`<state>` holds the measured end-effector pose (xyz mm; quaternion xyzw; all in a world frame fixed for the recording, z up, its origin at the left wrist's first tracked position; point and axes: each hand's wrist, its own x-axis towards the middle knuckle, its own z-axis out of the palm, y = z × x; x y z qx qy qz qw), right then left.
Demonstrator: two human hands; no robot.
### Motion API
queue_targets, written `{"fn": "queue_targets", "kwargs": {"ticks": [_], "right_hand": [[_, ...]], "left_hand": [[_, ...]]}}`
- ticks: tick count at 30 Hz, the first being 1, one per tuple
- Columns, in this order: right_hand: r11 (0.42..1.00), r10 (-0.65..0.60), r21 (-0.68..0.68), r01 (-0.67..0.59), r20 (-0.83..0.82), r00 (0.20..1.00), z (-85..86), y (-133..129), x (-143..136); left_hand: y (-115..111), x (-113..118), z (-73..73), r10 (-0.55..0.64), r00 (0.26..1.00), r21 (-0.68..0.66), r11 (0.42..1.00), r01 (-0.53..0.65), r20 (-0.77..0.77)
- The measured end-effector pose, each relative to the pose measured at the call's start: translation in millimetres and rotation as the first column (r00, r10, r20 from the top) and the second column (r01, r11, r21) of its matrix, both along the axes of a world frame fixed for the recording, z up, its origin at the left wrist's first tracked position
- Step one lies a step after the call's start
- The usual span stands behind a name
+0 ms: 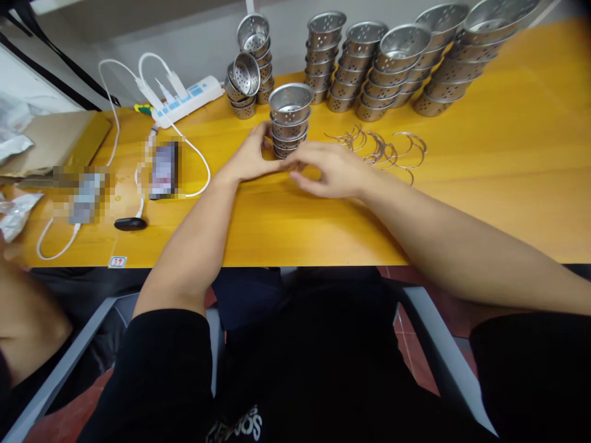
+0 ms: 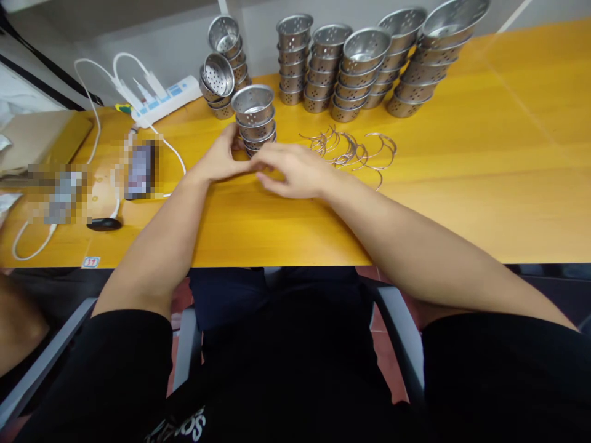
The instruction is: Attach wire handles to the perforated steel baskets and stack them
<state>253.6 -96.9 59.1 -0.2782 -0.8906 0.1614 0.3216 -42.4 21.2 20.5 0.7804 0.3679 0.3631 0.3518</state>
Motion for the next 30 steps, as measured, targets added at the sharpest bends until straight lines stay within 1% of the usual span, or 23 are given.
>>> {"fn": "queue_targets", "kwargs": {"ticks": [2, 3, 5, 7, 11, 14, 16, 19, 22, 28, 30], "right_hand": [[0.991, 0.135, -0.005, -0.135, 0.028, 0.99, -8.9, 0, -7], [0.985, 0.173, -0.004, -0.173, 0.031, 0.984, -13.1, 2, -9], [0.983, 0.183, -0.013, -0.183, 0.019, 0.983, -20.6, 8, -11], [0.991, 0.127, -0.046, -0.128, -0.011, 0.992, -27.3, 19, -7], [0.989, -0.05, -0.139, 0.039, -0.076, 0.996, -40.4, 43, 11], [0.974, -0.164, -0.167, 0.15, -0.069, 0.984, -47.3, 56, 25], [0.966, -0.212, -0.165, 0.201, -0.052, 0.976, -48.5, 60, 30], [0.96, -0.243, -0.149, 0.237, -0.026, 0.97, -47.4, 59, 32], [0.96, -0.241, -0.15, 0.236, -0.012, 0.971, -47.6, 56, 28], [0.961, -0.228, -0.154, 0.228, 0.021, 0.973, -49.6, 55, 26], [0.964, -0.21, -0.159, 0.212, 0.031, 0.977, -47.4, 53, 27]], "left_hand": [[0, 0, -3.4, 0.007, 0.999, -0.003, 1.0, -0.007, -0.046], [1, 1, -5.8, 0.017, 0.998, 0.002, 1.0, -0.017, -0.058], [3, 3, -12.3, 0.022, 0.997, 0.022, 1.0, -0.021, -0.068], [7, 5, -19.9, -0.007, 0.998, 0.047, 0.999, 0.01, -0.057], [10, 7, -30.6, -0.088, 0.995, 0.093, 0.991, 0.093, -0.054], [6, 10, -30.9, -0.083, 0.992, 0.104, 0.99, 0.093, -0.1], [2, 12, -29.0, -0.078, 0.99, 0.115, 0.989, 0.092, -0.119], [1, 11, -25.7, -0.068, 0.989, 0.142, 0.986, 0.086, -0.13], [4, 5, -22.6, -0.024, 0.987, 0.176, 0.983, 0.052, -0.162], [10, -4, -18.3, 0.103, 0.974, 0.211, 0.976, -0.059, -0.202], [13, -6, -18.7, 0.169, 0.966, 0.21, 0.969, -0.127, -0.195]]}}
